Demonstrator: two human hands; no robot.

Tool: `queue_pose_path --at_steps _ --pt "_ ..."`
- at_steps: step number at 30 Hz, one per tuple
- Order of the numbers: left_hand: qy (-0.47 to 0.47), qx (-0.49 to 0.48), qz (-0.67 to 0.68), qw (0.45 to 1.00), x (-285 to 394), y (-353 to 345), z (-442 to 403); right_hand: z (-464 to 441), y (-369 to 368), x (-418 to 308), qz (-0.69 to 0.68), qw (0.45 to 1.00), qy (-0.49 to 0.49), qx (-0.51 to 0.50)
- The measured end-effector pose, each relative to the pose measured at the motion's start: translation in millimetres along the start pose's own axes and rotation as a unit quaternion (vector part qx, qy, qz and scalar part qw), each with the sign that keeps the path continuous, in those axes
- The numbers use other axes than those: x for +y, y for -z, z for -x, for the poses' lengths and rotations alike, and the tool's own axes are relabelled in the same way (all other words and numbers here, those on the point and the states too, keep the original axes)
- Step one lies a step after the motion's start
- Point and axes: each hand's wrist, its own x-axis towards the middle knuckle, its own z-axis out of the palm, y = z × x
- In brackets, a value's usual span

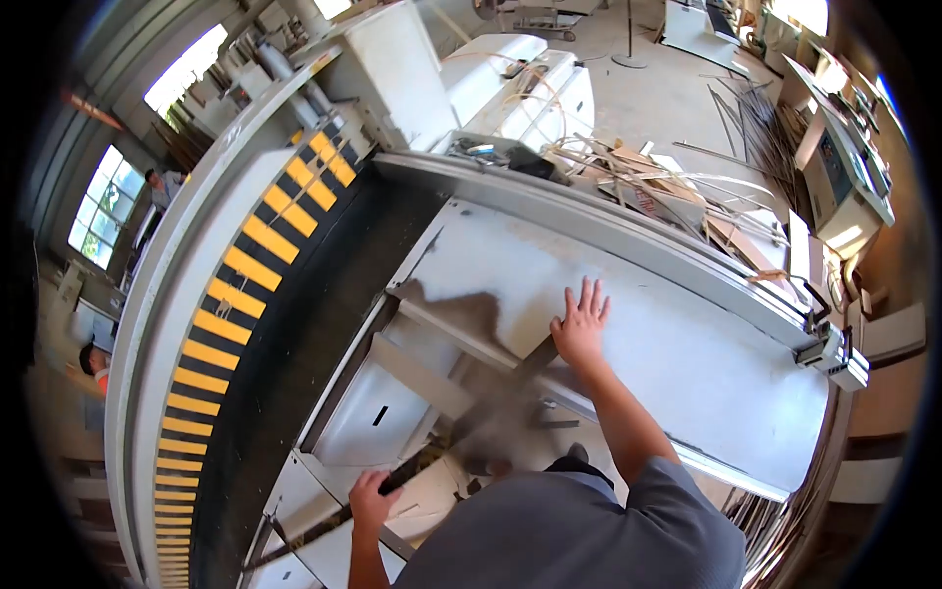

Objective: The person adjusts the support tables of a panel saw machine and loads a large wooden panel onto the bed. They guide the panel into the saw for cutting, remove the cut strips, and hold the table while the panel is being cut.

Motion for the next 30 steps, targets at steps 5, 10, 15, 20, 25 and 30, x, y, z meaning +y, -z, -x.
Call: queue_pose_path --at_steps 5,10,15,20,25,30 --pt "-0.09 0.042 -0.073 0.992 135.3 84.1 11.0 4.4 58.9 91.6 -0.145 0.984 -0.102 -0.007" --pt "-0.219 0.052 -0.273 0.935 276.8 219.4 -47.6 85.6 93.2 199.9 -0.24 0.966 -0.087 0.039" --pt "-0.508 0.089 -0.286 0.808 452.5 269.7 -122.5 222.7 192.5 264.2 -0.374 0.874 -0.308 -0.044" --pt "-0.754 0.044 -0.181 0.63 654.0 244.8 -158.2 386.7 202.5 267.4 -0.449 0.768 -0.455 0.028" --pt "-0.852 0.155 -0.089 0.492 803.5 164.9 -176.6 435.3 224.1 243.1 -0.668 0.482 -0.536 0.186" --pt "-0.825 0.071 0.03 0.56 783.7 97.1 -165.6 321.2 272.3 310.6 -0.816 0.362 -0.284 0.35"
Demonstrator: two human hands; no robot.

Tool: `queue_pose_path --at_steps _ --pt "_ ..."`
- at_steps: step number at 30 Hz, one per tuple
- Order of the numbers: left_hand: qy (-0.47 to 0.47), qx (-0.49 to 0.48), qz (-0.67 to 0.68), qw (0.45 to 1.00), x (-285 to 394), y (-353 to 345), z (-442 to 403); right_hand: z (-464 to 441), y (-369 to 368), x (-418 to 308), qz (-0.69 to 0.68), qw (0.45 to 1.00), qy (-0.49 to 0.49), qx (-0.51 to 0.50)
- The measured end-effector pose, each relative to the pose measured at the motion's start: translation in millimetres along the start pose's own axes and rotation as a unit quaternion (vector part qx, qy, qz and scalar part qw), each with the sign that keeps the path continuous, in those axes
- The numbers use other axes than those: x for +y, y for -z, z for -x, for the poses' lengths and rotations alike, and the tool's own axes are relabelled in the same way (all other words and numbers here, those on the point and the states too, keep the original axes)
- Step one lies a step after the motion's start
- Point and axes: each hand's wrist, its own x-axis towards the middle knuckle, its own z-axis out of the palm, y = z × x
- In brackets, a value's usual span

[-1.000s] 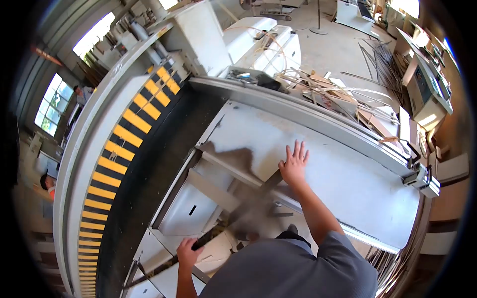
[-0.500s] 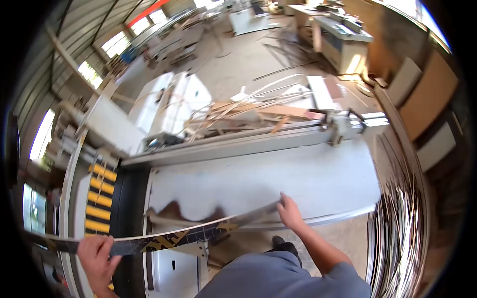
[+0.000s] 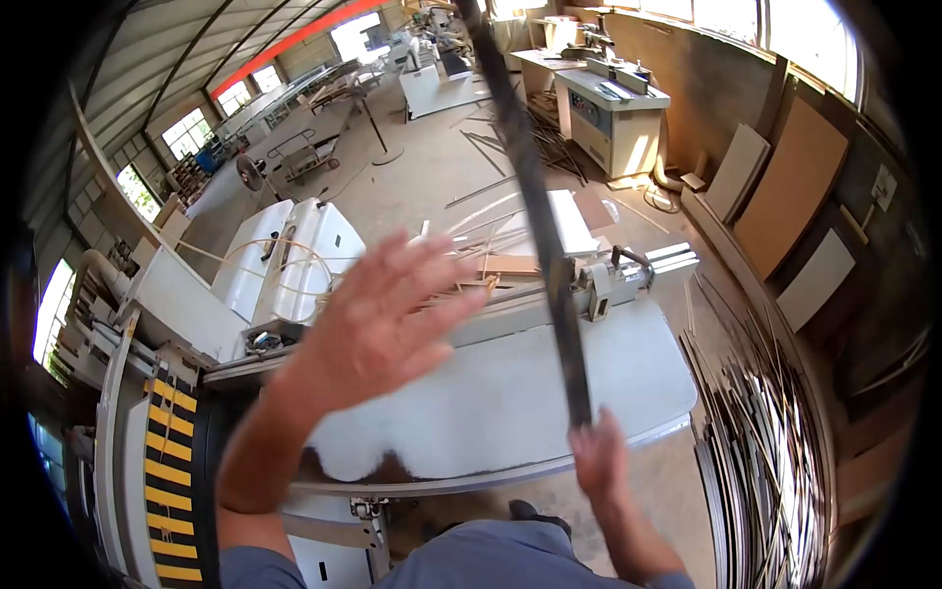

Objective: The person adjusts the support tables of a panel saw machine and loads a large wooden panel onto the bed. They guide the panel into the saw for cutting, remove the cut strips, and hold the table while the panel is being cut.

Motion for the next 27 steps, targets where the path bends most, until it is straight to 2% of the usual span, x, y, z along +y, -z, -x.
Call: queue_pose_path --at_steps 1,4,5,6,7,8,9,10,11,12,13,14,15,18,20,22,27 --pt "0.022 -0.011 0.026 0.999 5.8 -18.4 28.1 -64.2 -20.9 -23.2 -0.013 0.999 0.019 -0.039" --pt "0.133 -0.102 0.075 0.983 26.7 -67.9 128.3 -262.3 -201.2 -102.4 -0.134 0.984 0.115 0.001" --pt "0.182 -0.137 0.083 0.97 38.5 -81.5 170.8 -311.9 -245.4 -125.2 -0.051 0.986 0.156 -0.019" --pt "0.243 -0.155 0.094 0.953 52.4 -95.3 220.4 -385.9 -267.2 -145.7 -0.006 0.986 0.158 -0.048" --pt "0.301 -0.173 0.107 0.932 71.7 -105.7 271.7 -397.8 -298.2 -137.5 0.127 0.962 0.241 0.026" --pt "0.373 -0.18 0.116 0.903 96.4 -110.2 316.1 -407.8 -330.6 -129.1 0.26 0.909 0.301 0.124" --pt "0.427 -0.156 0.121 0.883 128.7 -113.0 365.2 -419.7 -332.5 -108.8 0.294 0.903 0.298 0.097" --pt "0.508 -0.144 0.142 0.837 162.6 -114.8 409.7 -430.9 -334.8 -88.5 0.327 0.895 0.295 0.069" --pt "0.6 -0.182 0.148 0.765 202.3 -118.2 457.7 -410.4 -335.7 -60.4 0.359 0.882 0.305 0.023" --pt "0.61 -0.137 0.127 0.77 249.3 -121.5 506.3 -419.1 -319.1 -16.9 0.372 0.861 0.347 -0.016" --pt "0.686 -0.149 0.139 0.699 299.9 -116.0 537.8 -382.4 -307.2 17.0 0.453 0.822 0.341 -0.046" --pt "0.839 0.043 0.343 0.42 353.6 -107.4 551.8 -341.9 -297.0 50.5 0.527 0.775 0.341 -0.076" --pt "0.879 0.064 0.342 0.327 391.0 -105.1 561.3 -321.0 -270.7 90.7 0.571 0.721 0.377 -0.107" --pt "0.874 -0.083 0.283 0.386 466.8 -114.7 555.8 -195.7 -226.2 126.1 0.6 0.607 0.449 -0.263" --pt "0.861 -0.128 0.281 0.405 496.8 -132.2 551.4 -119.8 -207.5 127.4 0.616 0.496 0.494 -0.361" --pt "0.847 -0.156 0.291 0.416 527.1 -148.8 549.5 -54.7 -181.0 127.2 0.644 0.47 0.455 -0.397" --pt "0.809 -0.186 0.317 0.459 573.8 -195.6 550.7 8.1 -92.1 129.5 0.712 0.501 0.314 -0.379"
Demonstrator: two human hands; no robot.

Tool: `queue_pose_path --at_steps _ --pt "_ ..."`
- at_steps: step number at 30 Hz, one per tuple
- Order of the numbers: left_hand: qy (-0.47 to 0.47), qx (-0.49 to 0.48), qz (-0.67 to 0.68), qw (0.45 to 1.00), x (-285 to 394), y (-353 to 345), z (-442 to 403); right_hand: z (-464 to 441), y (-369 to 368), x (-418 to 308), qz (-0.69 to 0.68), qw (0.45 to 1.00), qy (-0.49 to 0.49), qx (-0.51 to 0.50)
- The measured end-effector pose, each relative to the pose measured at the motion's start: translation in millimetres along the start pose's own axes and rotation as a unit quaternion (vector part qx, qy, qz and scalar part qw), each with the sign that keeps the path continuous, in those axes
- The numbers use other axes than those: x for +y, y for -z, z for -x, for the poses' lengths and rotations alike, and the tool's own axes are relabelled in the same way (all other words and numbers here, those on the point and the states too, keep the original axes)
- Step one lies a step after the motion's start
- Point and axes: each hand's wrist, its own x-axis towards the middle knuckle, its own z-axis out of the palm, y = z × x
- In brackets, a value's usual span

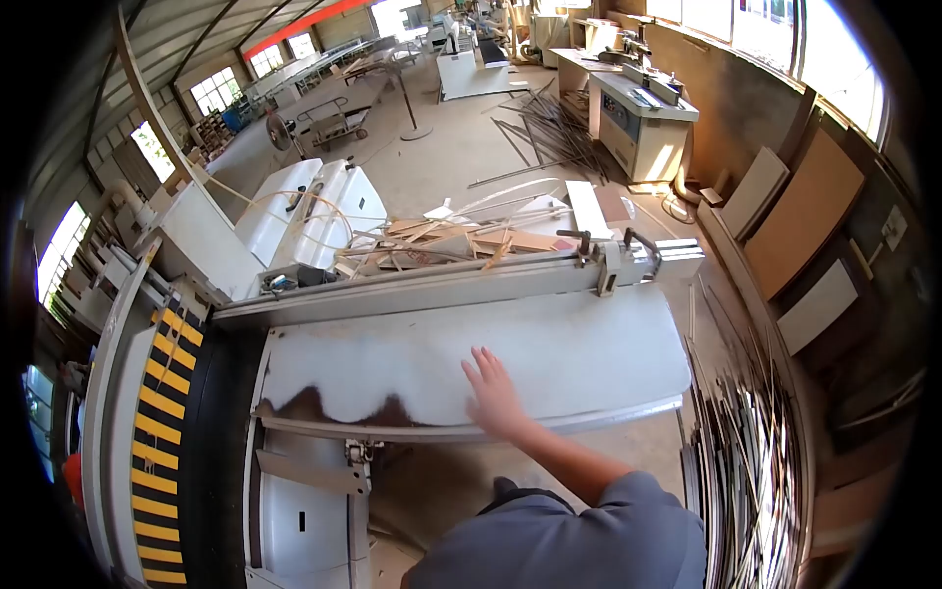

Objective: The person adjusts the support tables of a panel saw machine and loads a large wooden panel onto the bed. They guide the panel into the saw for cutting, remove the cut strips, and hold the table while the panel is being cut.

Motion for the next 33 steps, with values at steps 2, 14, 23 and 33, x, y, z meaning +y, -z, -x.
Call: queue_pose_path --at_steps 2,14,23,33 --pt "-0.025 -0.006 -0.013 1.0 -11.4 -18.8 -5.4 38.1 -0.9 5.8 0.01 0.997 -0.037 -0.06" --pt "-0.067 -0.014 0.047 0.997 -34.4 -124.8 18.5 155.6 81.1 3.4 0.031 0.98 -0.106 -0.165" --pt "0.093 0.074 0.099 0.988 2.4 -178.5 123.5 131.3 42.5 75.1 -0.051 0.985 0.019 -0.163" --pt "0.22 0.132 0.251 0.933 98.0 -391.8 174.8 92.0 16.6 186.8 0.027 0.944 0.152 -0.29"
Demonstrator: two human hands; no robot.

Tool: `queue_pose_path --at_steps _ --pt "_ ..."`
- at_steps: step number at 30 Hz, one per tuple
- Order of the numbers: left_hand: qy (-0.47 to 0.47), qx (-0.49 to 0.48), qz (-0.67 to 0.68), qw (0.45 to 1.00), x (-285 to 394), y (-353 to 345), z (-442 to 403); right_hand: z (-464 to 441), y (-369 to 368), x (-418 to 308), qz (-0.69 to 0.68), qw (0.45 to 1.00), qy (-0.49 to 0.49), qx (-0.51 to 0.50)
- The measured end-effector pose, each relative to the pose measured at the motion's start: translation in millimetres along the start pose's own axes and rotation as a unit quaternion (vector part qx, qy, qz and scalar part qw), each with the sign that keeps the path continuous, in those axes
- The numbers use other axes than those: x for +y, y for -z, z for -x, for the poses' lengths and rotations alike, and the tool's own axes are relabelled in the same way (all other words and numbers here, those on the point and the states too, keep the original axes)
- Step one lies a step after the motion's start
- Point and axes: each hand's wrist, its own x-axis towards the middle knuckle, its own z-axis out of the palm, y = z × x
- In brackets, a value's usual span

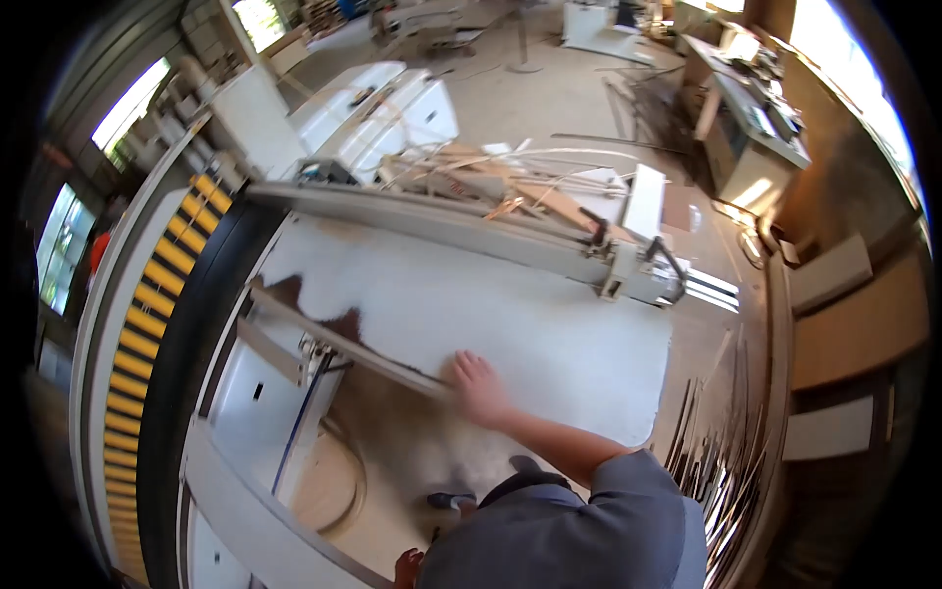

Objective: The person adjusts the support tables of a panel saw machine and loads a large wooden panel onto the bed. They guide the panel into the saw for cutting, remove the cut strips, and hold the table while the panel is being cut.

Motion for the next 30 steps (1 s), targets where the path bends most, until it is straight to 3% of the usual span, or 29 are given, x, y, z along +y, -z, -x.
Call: queue_pose_path --at_steps 2,5,6,7,12,13,16,19,20,22,23,24,26,28,29,30 --pt "-0.012 -0.011 -0.043 0.999 -5.2 -41.7 50.9 8.6 15.5 -1.3 -0.077 0.996 0.037 0.039" --pt "-0.088 -0.075 0.011 0.993 -23.1 -116.3 99.7 5.8 24.0 -3.3 -0.119 0.989 0.063 0.065" --pt "-0.012 0.0 0.027 1.0 -26.2 -139.3 125.3 7.1 25.1 -3.2 -0.126 0.986 0.086 0.07" --pt "-0.001 0.003 -0.006 1.0 -23.6 -148.7 147.8 4.9 17.1 2.0 -0.138 0.985 0.087 0.057" --pt "-0.031 0.034 -0.089 0.995 14.1 -181.6 201.9 9.6 5.0 -1.7 -0.054 0.995 0.084 0.022" --pt "-0.076 0.054 -0.073 0.993 8.2 -188.0 201.0 10.2 1.3 0.0 -0.042 0.994 0.095 0.031" --pt "-0.02 0.127 0.031 0.991 -17.4 -228.4 217.7 14.2 -7.6 6.0 -0.019 0.99 0.128 0.048" --pt "0.104 0.186 0.166 0.963 -15.8 -270.5 268.6 14.7 -18.8 10.3 -0.017 0.986 0.16 0.039" --pt "0.068 0.2 0.062 0.976 -49.4 -309.4 269.0 16.9 -15.7 5.3 0.007 0.987 0.159 0.018" --pt "0.152 0.191 0.145 0.959 -37.5 -350.1 315.2 24.2 -22.9 4.1 0.027 0.978 0.205 0.025" --pt "0.147 0.188 0.165 0.957 -54.2 -385.0 331.1 32.6 -31.1 -3.3 0.026 0.972 0.229 0.045" --pt "0.206 0.16 0.233 0.937 -55.6 -408.9 353.2 45.8 -42.9 -9.7 0.024 0.966 0.25 0.064" --pt "0.14 0.181 0.127 0.965 -96.8 -492.8 391.4 91.2 -49.6 -50.9 -0.014 0.943 0.323 0.078" --pt "0.246 0.084 0.306 0.916 -120.6 -546.2 426.2 173.8 -45.5 -103.3 -0.081 0.902 0.418 0.069" --pt "0.203 0.132 0.239 0.941 -138.7 -585.2 451.7 216.2 -52.6 -125.8 -0.035 0.906 0.422 0.006" --pt "0.161 0.18 0.167 0.956 -158.7 -624.8 484.5 269.8 -35.0 -162.9 -0.091 0.893 0.435 -0.069"
